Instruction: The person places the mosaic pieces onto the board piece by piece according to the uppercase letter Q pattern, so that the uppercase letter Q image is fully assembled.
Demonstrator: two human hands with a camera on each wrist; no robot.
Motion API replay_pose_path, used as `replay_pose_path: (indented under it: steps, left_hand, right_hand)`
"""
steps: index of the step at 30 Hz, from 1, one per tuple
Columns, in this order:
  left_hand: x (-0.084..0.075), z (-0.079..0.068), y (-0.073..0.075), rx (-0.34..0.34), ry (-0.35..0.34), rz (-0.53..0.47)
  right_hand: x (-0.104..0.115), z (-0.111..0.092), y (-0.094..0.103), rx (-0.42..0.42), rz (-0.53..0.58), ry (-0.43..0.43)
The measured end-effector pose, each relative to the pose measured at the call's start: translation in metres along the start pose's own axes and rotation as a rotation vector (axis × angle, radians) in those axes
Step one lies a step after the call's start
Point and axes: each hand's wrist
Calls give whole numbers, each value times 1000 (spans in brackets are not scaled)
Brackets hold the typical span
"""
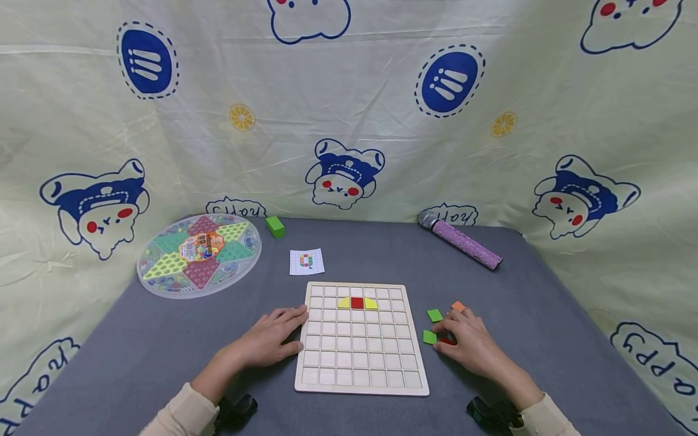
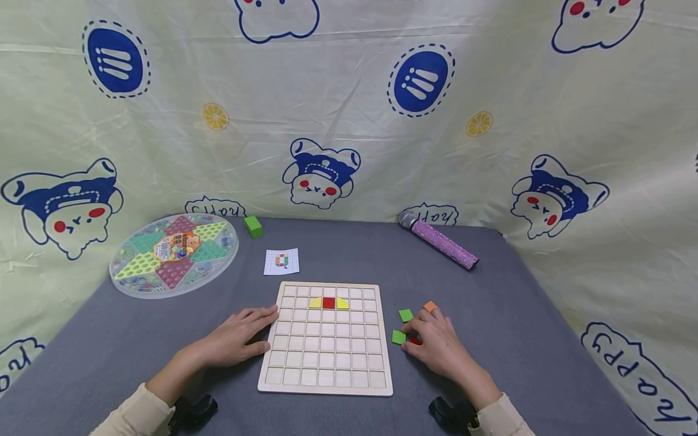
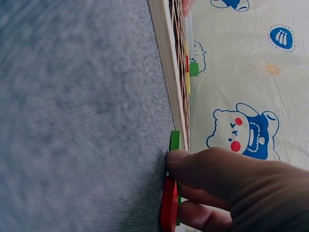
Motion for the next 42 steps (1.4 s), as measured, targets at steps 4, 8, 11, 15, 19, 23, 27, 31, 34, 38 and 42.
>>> replay_pose_path:
  steps: [4, 8, 11, 15, 19, 23, 27, 31, 34, 38, 42]
  left_hand:
    - [0, 0, 0, 1, 0, -1]
    - [0, 0, 0, -1, 4, 2]
    - [0, 0, 0, -3, 6, 6]
    - [0, 0, 0, 0, 1, 8]
    - [1, 0, 0, 5, -2, 6]
    - [1, 0, 0, 7, -3, 2]
    - [2, 1, 0, 10, 3, 2]
    - [2, 1, -1, 7, 7, 4]
    - [2, 1, -1, 2, 6, 6]
    - [2, 1, 0, 0, 3, 8]
    - [1, 1, 0, -1, 0, 10]
  right_hand:
    - [-1, 1, 0, 3, 1, -2]
    - [0, 2, 2, -6, 24, 0]
    - [3, 3, 3, -18, 50, 11]
    - [8, 8, 7, -32, 71, 39]
    - [16, 16, 9, -37, 81, 68]
    - [25, 26, 9, -64, 90, 104]
    - [33, 35, 8, -83, 90, 143]
    - [40, 45, 6, -64, 81, 154]
    - [44, 51, 6, -51, 79, 157]
    - [49, 57, 4, -45, 89, 164]
    - [53, 63, 2, -35, 98, 183]
Point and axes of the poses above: each hand's wrist, its own z-axis towards the middle knuckle, its own y-axis out of the back of the hand, x = y × z, and after that the axes turned 9 degrees about -z, right-handed
